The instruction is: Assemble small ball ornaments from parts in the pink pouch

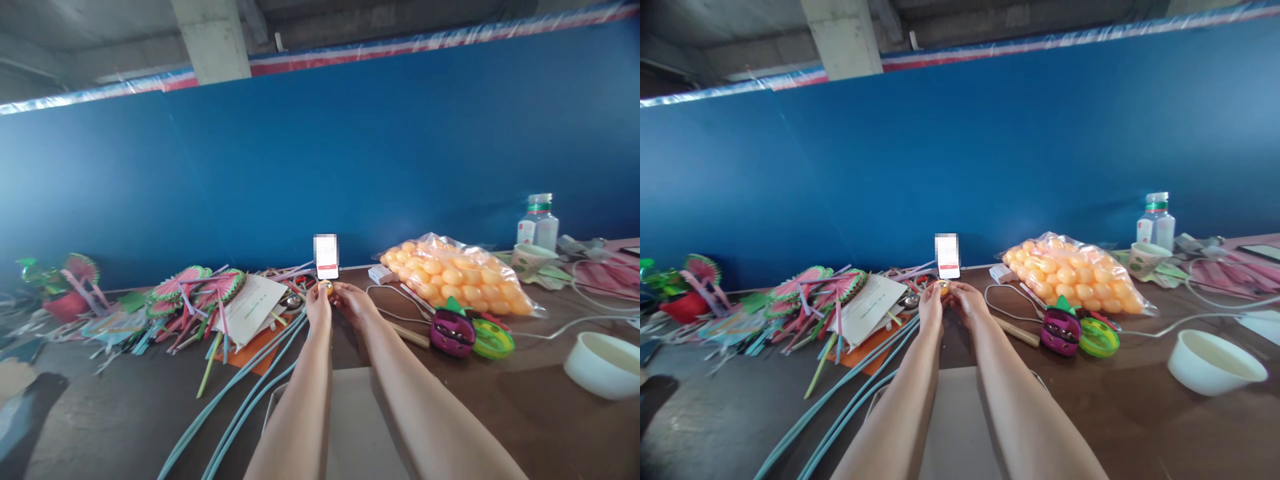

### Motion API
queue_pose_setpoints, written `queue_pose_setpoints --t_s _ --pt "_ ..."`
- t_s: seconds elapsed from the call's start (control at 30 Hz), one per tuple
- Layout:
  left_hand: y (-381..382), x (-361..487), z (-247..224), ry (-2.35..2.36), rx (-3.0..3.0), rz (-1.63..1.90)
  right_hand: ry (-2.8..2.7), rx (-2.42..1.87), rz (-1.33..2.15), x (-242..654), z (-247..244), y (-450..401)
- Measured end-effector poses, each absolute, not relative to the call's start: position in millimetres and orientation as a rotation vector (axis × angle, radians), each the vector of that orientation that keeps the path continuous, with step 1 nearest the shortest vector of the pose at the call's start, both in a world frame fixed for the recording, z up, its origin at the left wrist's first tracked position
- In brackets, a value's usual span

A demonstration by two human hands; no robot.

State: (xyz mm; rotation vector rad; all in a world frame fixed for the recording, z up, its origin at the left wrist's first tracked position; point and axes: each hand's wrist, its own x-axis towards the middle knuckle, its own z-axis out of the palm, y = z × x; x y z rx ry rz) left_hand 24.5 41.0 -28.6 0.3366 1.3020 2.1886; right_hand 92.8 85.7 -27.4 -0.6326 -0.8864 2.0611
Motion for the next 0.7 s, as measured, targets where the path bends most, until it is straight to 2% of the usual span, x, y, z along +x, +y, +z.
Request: queue_pose_setpoints --t_s 0.37,0.7 --pt "42.9 20.9 -32.3 1.225 0.281 2.194 -0.894 -0.759 1.988 92.7 -24.7 82.9" --pt "38.0 22.2 -27.4 1.105 0.174 2.167 -0.911 -0.619 2.076 96.7 -18.5 78.7"
